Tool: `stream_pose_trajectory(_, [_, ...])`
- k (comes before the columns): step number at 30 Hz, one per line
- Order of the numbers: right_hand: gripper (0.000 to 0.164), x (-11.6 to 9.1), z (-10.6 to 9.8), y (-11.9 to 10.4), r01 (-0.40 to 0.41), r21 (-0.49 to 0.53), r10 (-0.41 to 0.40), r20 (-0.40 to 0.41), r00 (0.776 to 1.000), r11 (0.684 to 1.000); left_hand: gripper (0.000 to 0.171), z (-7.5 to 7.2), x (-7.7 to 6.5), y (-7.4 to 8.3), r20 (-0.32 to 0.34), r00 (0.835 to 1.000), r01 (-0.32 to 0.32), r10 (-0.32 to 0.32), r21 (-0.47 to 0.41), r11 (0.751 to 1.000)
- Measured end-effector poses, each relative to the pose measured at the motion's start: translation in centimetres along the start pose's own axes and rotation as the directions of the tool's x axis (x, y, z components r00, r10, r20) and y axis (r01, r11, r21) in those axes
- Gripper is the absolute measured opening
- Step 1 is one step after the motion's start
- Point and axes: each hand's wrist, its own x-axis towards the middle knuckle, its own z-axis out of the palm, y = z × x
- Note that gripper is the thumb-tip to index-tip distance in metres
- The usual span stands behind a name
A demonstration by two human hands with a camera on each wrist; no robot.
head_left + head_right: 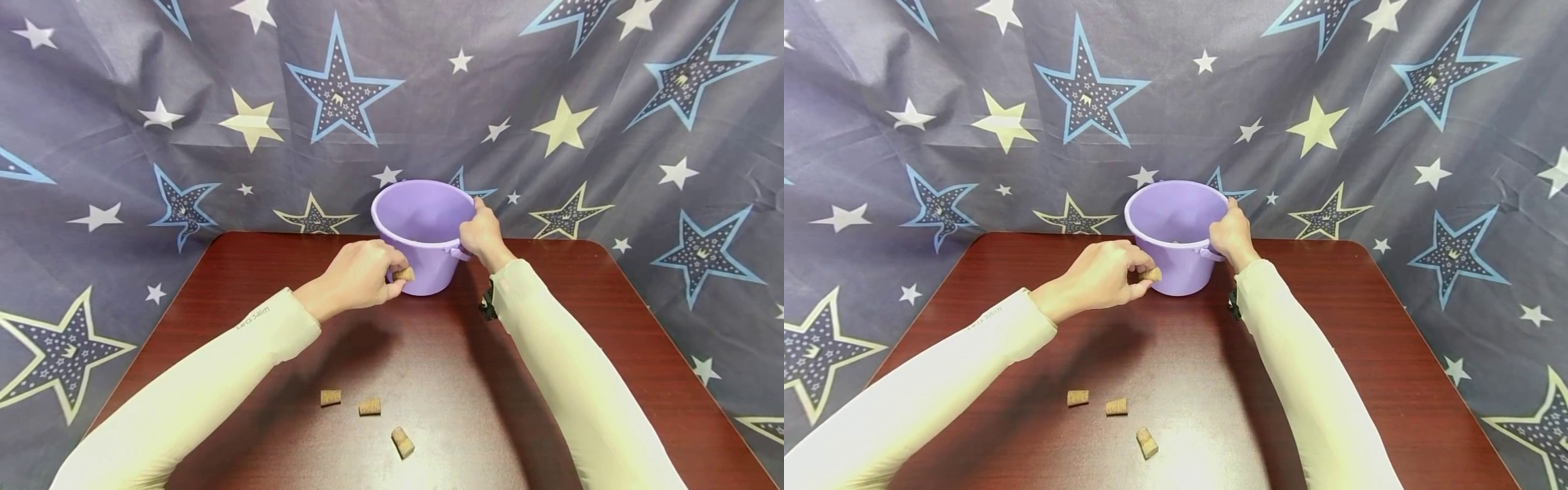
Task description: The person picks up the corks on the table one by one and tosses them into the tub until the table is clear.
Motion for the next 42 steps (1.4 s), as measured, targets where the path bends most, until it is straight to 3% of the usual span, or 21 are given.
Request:
stream_pose_trajectory(8, [0.074, 0.0, 0.2, 0.1, 0.000, 0.000, 0.000, -0.011, 1.000, 1.000, 0.009, -0.5, 1.0, -0.1, -0.020, 0.999, 0.030, -0.031, -0.035, 0.999])
stream_pose_trajectory(28, [0.074, -0.1, 0.2, 0.1, -0.012, 0.014, 0.012, 0.007, 1.000, 1.000, 0.007, -1.4, 3.4, -0.4, -0.078, 0.993, 0.088, -0.087, 0.008, 0.996])
stream_pose_trajectory(42, [0.074, 0.1, 0.3, 0.2, -0.010, 0.008, 0.010, 0.002, 1.000, 1.000, 0.008, -1.2, 5.2, -1.1, -0.034, 0.988, 0.152, -0.151, 0.019, 0.988])
